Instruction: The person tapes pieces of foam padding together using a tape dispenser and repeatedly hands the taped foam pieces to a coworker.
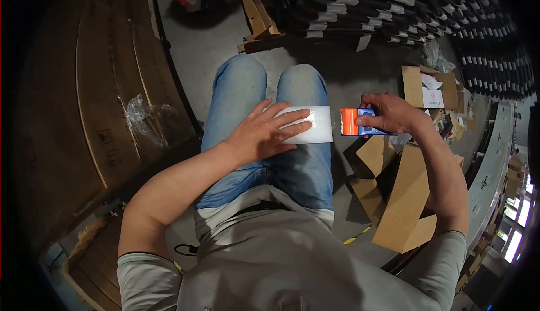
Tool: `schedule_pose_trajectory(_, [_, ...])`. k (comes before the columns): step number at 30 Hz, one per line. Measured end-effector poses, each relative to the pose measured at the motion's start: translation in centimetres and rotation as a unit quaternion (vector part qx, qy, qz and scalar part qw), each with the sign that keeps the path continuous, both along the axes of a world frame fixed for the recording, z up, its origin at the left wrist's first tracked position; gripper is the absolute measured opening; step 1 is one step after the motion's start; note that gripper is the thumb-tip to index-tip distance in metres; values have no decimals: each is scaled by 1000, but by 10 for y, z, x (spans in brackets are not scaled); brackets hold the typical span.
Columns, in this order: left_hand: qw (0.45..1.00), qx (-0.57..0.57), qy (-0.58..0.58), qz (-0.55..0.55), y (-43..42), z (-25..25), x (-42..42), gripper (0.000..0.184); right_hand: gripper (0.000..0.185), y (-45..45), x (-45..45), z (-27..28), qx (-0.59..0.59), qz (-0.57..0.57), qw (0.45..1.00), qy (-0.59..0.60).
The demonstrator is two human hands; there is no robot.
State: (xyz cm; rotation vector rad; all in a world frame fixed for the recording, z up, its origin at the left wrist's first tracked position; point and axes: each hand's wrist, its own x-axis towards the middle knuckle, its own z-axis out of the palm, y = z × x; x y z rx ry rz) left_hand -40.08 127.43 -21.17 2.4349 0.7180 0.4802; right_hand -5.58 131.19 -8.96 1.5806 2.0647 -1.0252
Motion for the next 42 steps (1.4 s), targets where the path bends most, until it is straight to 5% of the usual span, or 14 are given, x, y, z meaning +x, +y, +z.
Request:
schedule_pose_trajectory(4, [999, 9, 34, 6, -3, 0, -1, 70, 65, -2, 10, 1, 0, -18, 1000, 24])
schedule_pose_trajectory(13, [995, 80, 37, -36, -2, 40, 24, 58, 64, -2, -34, 18, 50, 52, 984, -162])
schedule_pose_trajectory(15, [996, 78, 33, -41, -1, 34, 37, 59, 60, 2, -59, 28, 18, 88, 957, -274])
schedule_pose_trajectory(20, [995, 93, -14, -22, -2, 18, 44, 61, 56, 4, -79, 18, 61, 106, 942, -313])
schedule_pose_trajectory(28, [997, 79, -25, -10, -4, 9, 46, 61, 52, -12, -66, -67, 101, 194, 915, -338])
schedule_pose_trajectory(30, [997, 67, -47, -6, -6, 8, 36, 60, 51, -37, -12, -84, -2, 346, 836, -425])
schedule_pose_trajectory(32, [996, 29, -80, 13, -3, 8, 30, 57, 56, -45, 10, -40, -88, 65, 919, -378])
schedule_pose_trajectory(35, [989, -67, -126, 35, -2, 8, 30, 54, 66, -64, 54, -45, -204, 23, 921, -330])
schedule_pose_trajectory(37, [984, -106, -142, 27, -3, 7, 29, 52, 81, -83, 49, -10, -189, -161, 956, -158])
schedule_pose_trajectory(39, [978, -144, -150, 10, -1, 10, 28, 50, 75, -85, 21, 20, -224, -187, 954, -70])
schedule_pose_trajectory(42, [973, -173, -154, 10, 4, 21, 33, 43, 72, -96, -10, 28, -214, -173, 927, 254])
